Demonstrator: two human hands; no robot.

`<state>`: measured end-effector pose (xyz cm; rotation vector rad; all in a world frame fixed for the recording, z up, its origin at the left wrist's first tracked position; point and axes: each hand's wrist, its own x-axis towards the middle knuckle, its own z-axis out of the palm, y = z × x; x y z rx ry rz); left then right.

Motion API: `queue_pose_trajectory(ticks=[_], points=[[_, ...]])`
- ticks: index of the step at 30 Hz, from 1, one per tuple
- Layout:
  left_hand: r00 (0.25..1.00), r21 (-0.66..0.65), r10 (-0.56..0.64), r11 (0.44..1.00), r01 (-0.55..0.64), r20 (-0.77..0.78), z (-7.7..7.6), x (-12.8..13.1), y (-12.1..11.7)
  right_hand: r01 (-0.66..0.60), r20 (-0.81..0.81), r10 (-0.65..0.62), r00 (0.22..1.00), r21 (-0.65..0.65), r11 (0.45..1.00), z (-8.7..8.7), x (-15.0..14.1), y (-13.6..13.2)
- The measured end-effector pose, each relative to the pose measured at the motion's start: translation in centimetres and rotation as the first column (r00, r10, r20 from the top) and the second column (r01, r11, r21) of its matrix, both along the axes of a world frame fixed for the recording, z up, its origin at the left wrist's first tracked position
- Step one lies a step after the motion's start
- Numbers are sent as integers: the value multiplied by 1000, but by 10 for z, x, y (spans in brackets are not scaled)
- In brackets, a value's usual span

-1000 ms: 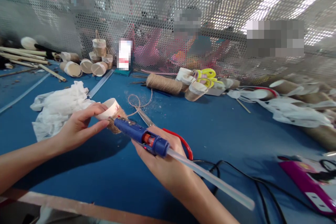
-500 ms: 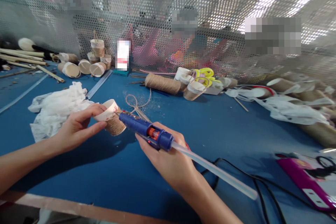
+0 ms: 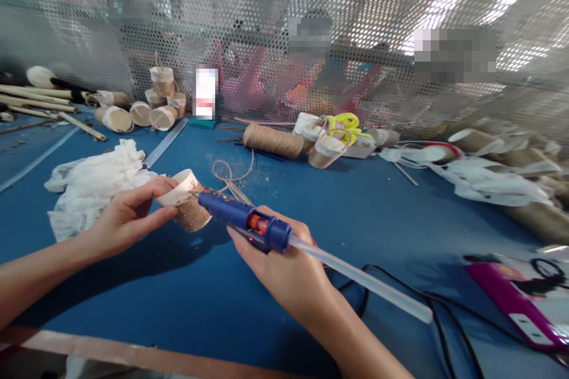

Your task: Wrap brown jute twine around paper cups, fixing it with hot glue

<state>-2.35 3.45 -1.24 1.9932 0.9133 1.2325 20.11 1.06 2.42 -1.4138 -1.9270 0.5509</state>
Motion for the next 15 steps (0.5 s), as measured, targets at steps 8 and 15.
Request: queue_pose_trajectory(ticks=[8,15], points=[[998,4,-60,998,60,20,0,-1,-1,15,24,-15,1000,4,1000,11,0,2],[999,-25,-46,999,47,17,0,-1,-1,45,53,-47,998,31,998,2,5,1]])
